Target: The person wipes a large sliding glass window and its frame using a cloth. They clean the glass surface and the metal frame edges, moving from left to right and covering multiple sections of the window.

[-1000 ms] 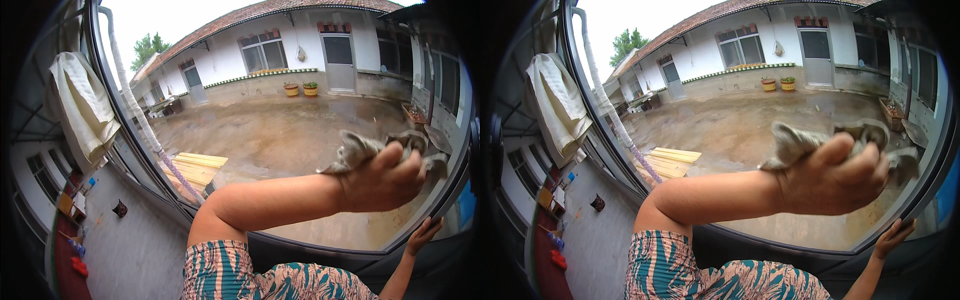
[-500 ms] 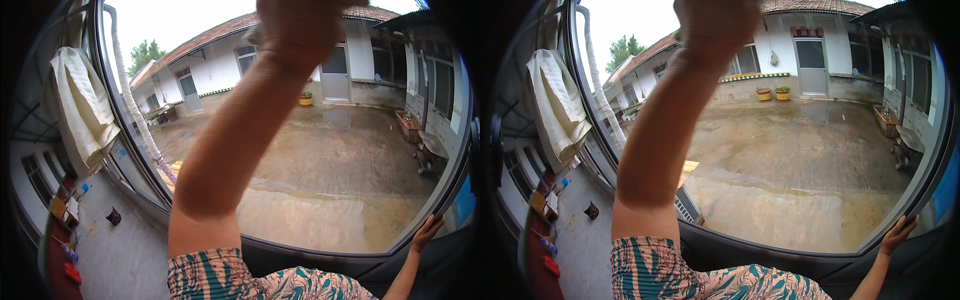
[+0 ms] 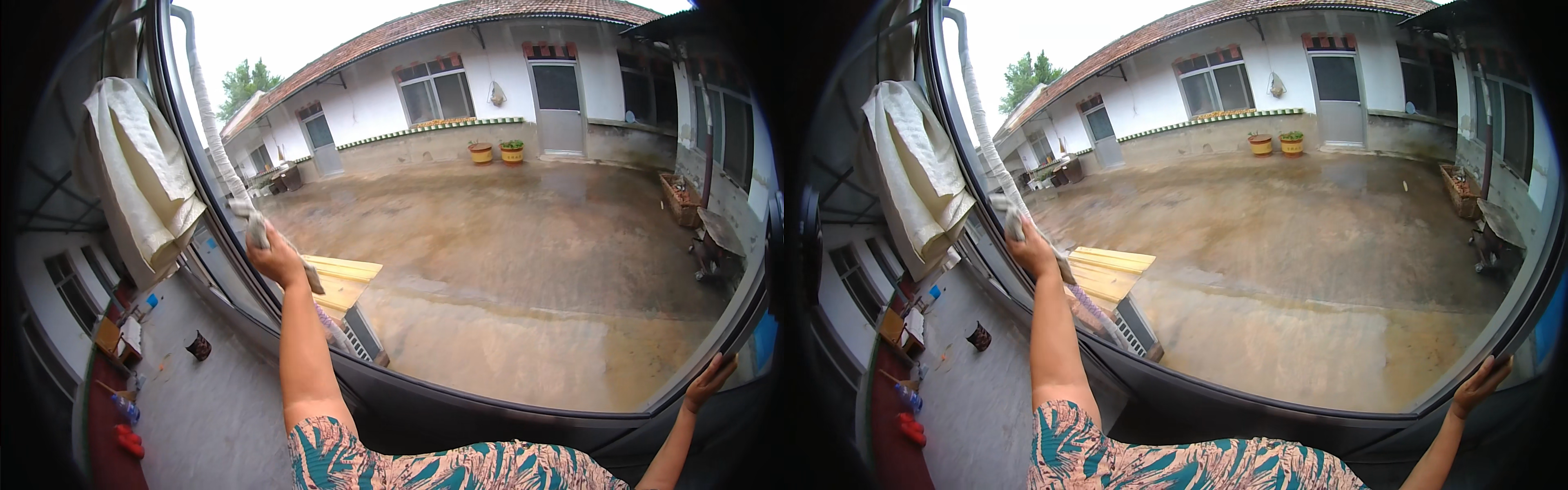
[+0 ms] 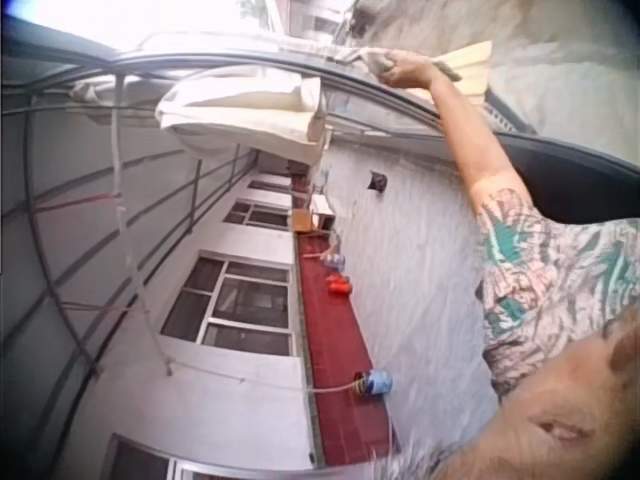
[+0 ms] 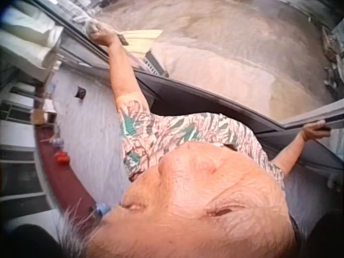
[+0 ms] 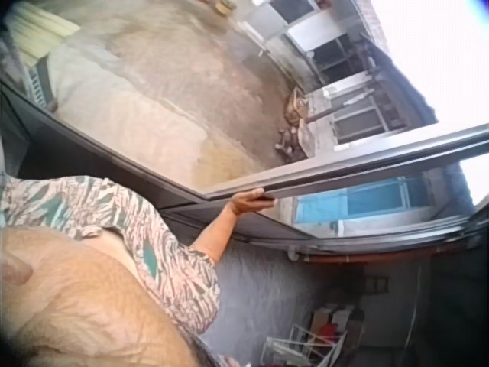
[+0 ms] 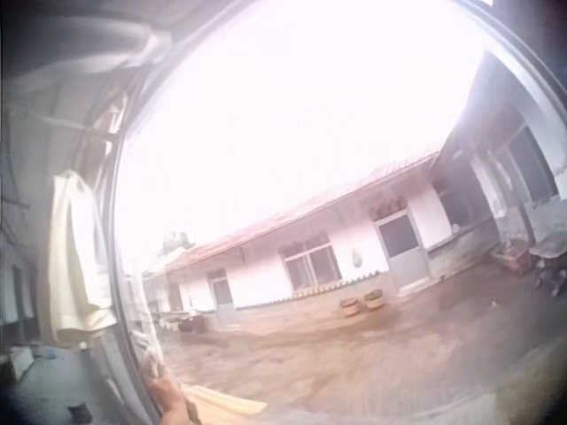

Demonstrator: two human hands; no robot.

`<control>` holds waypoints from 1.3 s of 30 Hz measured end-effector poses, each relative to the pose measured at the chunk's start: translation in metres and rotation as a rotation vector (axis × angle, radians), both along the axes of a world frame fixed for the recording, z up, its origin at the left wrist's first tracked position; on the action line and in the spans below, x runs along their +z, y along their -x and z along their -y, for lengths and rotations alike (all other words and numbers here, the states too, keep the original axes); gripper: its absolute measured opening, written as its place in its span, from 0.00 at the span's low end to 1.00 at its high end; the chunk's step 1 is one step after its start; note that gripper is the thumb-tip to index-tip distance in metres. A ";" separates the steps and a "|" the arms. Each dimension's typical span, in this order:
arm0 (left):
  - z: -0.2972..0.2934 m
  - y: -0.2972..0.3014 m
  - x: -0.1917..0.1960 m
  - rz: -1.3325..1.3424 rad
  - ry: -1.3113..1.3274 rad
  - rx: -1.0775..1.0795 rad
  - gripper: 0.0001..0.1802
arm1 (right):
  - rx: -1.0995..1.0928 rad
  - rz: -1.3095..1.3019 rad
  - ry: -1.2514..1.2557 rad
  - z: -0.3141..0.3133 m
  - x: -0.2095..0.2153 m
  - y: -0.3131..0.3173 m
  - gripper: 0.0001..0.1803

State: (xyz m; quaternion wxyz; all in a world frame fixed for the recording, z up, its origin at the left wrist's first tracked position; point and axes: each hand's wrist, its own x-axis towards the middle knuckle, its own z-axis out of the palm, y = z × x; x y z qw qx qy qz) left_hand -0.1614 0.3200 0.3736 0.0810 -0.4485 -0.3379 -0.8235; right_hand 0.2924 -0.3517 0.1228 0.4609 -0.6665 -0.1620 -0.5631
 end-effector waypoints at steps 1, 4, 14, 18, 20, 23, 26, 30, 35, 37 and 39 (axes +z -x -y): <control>-0.012 0.010 -0.030 0.022 0.065 0.028 0.22 | 0.000 -0.002 0.008 0.001 -0.002 -0.002 0.22; -0.029 0.019 -0.114 0.267 0.444 -0.108 0.25 | -0.009 -0.002 0.028 0.004 -0.003 -0.002 0.22; 0.018 -0.017 -0.037 0.398 0.557 -0.199 0.26 | 0.039 -0.062 0.052 -0.007 0.012 0.026 0.20; 0.065 -0.043 0.102 0.100 0.210 0.077 0.24 | 0.108 -0.110 0.026 -0.012 0.010 0.032 0.21; 0.103 -0.073 0.165 0.012 0.151 0.096 0.20 | 0.181 -0.154 0.019 -0.011 0.012 0.038 0.23; 0.193 -0.129 0.227 -0.062 -0.168 0.029 0.16 | 0.234 -0.172 0.051 -0.009 0.012 0.038 0.24; 0.245 -0.172 0.264 -0.231 -0.633 0.121 0.12 | 0.313 -0.143 0.064 -0.015 0.020 0.041 0.25; 0.375 -0.246 0.260 -0.327 -0.903 -0.090 0.11 | 0.358 -0.141 0.062 -0.011 0.022 0.040 0.25; 0.453 -0.288 0.217 -0.434 -0.995 -0.278 0.05 | 0.443 -0.128 0.074 -0.014 0.030 0.042 0.26; 0.465 -0.329 0.182 -0.427 -0.877 -0.307 0.11 | 0.424 -0.151 0.069 -0.011 0.031 0.037 0.26; 0.497 -0.326 0.143 -0.600 -0.914 -0.263 0.15 | 0.477 -0.159 0.063 -0.011 0.047 0.047 0.25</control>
